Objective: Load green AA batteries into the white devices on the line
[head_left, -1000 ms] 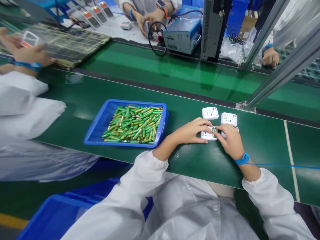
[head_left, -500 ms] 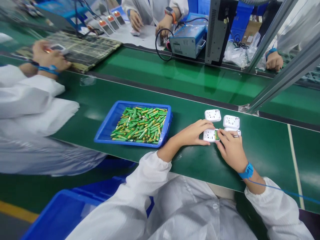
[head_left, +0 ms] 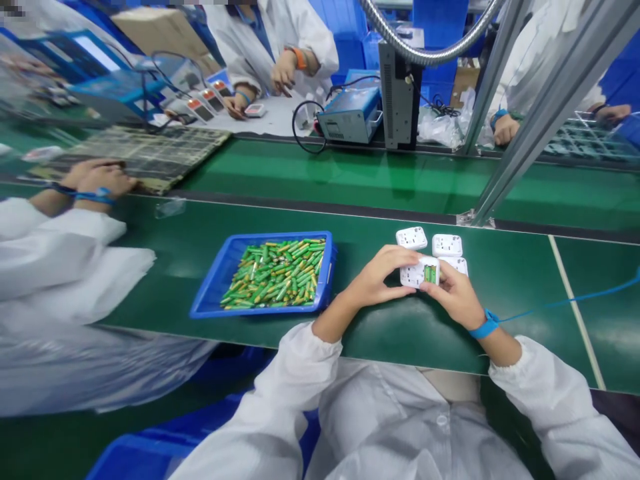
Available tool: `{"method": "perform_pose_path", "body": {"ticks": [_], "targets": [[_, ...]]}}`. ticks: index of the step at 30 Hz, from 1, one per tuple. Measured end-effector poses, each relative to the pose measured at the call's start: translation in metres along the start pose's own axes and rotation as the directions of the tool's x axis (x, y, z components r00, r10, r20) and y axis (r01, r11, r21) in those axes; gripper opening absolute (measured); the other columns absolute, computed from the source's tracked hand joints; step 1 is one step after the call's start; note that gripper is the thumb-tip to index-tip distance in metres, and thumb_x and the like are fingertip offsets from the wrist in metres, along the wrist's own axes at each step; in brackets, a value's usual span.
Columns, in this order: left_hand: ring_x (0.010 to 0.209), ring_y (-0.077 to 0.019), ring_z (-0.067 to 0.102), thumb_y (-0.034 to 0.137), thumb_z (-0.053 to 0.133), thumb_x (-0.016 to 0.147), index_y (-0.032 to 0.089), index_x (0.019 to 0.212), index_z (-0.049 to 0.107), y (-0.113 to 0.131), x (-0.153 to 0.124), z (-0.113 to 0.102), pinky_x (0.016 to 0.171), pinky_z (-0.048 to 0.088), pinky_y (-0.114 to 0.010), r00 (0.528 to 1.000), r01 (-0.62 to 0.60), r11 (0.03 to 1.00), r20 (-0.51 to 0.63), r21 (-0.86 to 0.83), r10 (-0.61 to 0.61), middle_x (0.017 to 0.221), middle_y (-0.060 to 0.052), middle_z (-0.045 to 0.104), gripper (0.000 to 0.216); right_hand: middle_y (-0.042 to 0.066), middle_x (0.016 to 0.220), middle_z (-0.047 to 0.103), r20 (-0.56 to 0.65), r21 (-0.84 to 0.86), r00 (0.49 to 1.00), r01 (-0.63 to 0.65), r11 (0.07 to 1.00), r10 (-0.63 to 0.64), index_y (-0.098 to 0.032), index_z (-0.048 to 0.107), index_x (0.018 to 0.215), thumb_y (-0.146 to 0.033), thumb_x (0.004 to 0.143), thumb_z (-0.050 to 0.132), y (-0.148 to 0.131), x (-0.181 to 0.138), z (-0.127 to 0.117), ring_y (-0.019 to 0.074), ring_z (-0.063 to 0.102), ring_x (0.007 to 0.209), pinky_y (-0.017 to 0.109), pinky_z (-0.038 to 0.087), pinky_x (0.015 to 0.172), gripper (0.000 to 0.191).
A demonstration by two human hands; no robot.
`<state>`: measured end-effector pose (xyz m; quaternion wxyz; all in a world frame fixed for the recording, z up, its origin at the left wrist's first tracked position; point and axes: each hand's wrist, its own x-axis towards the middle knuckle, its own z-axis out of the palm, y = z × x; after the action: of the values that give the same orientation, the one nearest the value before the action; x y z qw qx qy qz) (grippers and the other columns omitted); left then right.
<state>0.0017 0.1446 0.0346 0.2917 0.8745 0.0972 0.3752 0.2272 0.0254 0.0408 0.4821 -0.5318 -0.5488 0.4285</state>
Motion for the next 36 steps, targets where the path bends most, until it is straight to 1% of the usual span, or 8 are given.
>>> {"method": "perform_pose_path", "body": {"ticks": [4,15,19,22,26,29,33,36], "targets": [[0.135,-0.0331,0.070,0.043,0.083,0.103,0.025,0.151,0.064,0.000,0.000,0.005,0.115,0.055,-0.059,1.000,-0.010,0.999,0.011,0.054,0.010,0.144,-0.018,0.076,0.054,0.004,0.100,0.082,-0.038,0.061,0.998,-0.054,0.997,0.056,-0.022,0.079,0.114,-0.056,0.090,0.090,0.002,0.003,0.002,0.0262,0.077,0.091,0.045,0.069,0.090,0.043],[0.156,-0.0386,0.056,0.050,0.088,0.098,0.026,0.171,0.044,-0.009,0.002,0.014,0.128,0.048,-0.064,0.998,0.051,0.998,-0.049,0.036,-0.049,0.167,-0.023,0.057,0.088,0.008,0.118,0.083,0.063,0.291,0.989,-0.145,0.946,0.133,-0.023,0.081,0.127,-0.064,0.093,0.086,-0.001,0.011,-0.020,0.0275,0.079,0.106,0.050,0.075,0.093,0.053],[0.163,-0.0361,0.049,0.038,0.075,0.107,0.024,0.171,0.044,-0.026,0.004,0.017,0.134,0.041,-0.064,0.990,0.127,0.988,-0.075,0.090,-0.121,0.172,-0.022,0.052,0.072,0.011,0.128,0.084,-0.247,-0.078,0.969,-0.030,0.996,0.010,-0.022,0.078,0.141,-0.063,0.099,0.078,0.002,-0.009,-0.071,0.0338,0.079,0.115,0.058,0.066,0.108,0.058],[0.165,-0.0348,0.047,0.026,0.068,0.108,0.022,0.166,0.051,-0.044,0.007,0.021,0.137,0.038,-0.065,0.980,0.197,0.970,-0.042,0.142,-0.193,0.173,-0.021,0.052,0.061,0.015,0.136,0.081,-0.451,-0.546,0.872,-0.102,0.832,-0.190,-0.021,0.075,0.148,-0.062,0.102,0.070,0.013,-0.037,-0.132,0.0391,0.076,0.128,0.060,0.056,0.120,0.062],[0.163,-0.0364,0.049,0.022,0.071,0.103,0.021,0.155,0.063,-0.061,0.007,0.027,0.135,0.040,-0.068,0.960,0.279,0.942,-0.022,0.188,-0.280,0.169,-0.019,0.058,0.052,0.020,0.150,0.074,-0.434,-0.796,0.850,-0.207,0.568,-0.299,-0.028,0.077,0.145,-0.058,0.107,0.055,0.038,-0.072,-0.217,0.0408,0.068,0.145,0.055,0.052,0.123,0.054],[0.160,-0.0363,0.053,0.019,0.074,0.101,0.020,0.143,0.069,-0.061,0.005,0.030,0.133,0.043,-0.067,0.966,0.257,0.950,-0.022,0.179,-0.257,0.164,-0.018,0.063,0.042,0.023,0.149,0.073,-0.449,-0.822,0.849,-0.272,0.500,-0.277,-0.030,0.080,0.139,-0.066,0.104,0.052,0.055,-0.090,-0.261,0.0447,0.066,0.146,0.059,0.057,0.116,0.058],[0.154,-0.0344,0.059,0.017,0.075,0.100,0.018,0.136,0.071,-0.054,0.003,0.032,0.132,0.046,-0.063,0.976,0.214,0.968,0.005,0.133,-0.216,0.155,-0.019,0.068,0.037,0.020,0.154,0.072,-0.452,-0.843,0.849,-0.308,0.441,-0.273,-0.027,0.078,0.143,-0.083,0.095,0.050,0.053,-0.092,-0.268,0.0547,0.048,0.160,0.082,0.042,0.124,0.079],[0.153,-0.0336,0.058,0.017,0.074,0.101,0.019,0.136,0.072,-0.051,0.004,0.034,0.130,0.048,-0.061,0.977,0.208,0.972,0.022,0.108,-0.211,0.154,-0.018,0.070,0.036,0.017,0.166,0.063,-0.291,-0.863,0.921,-0.135,0.487,-0.260,-0.025,0.069,0.156,-0.080,0.098,0.056,0.035,-0.066,-0.231,0.0490,0.044,0.165,0.076,0.038,0.131,0.081]]}}
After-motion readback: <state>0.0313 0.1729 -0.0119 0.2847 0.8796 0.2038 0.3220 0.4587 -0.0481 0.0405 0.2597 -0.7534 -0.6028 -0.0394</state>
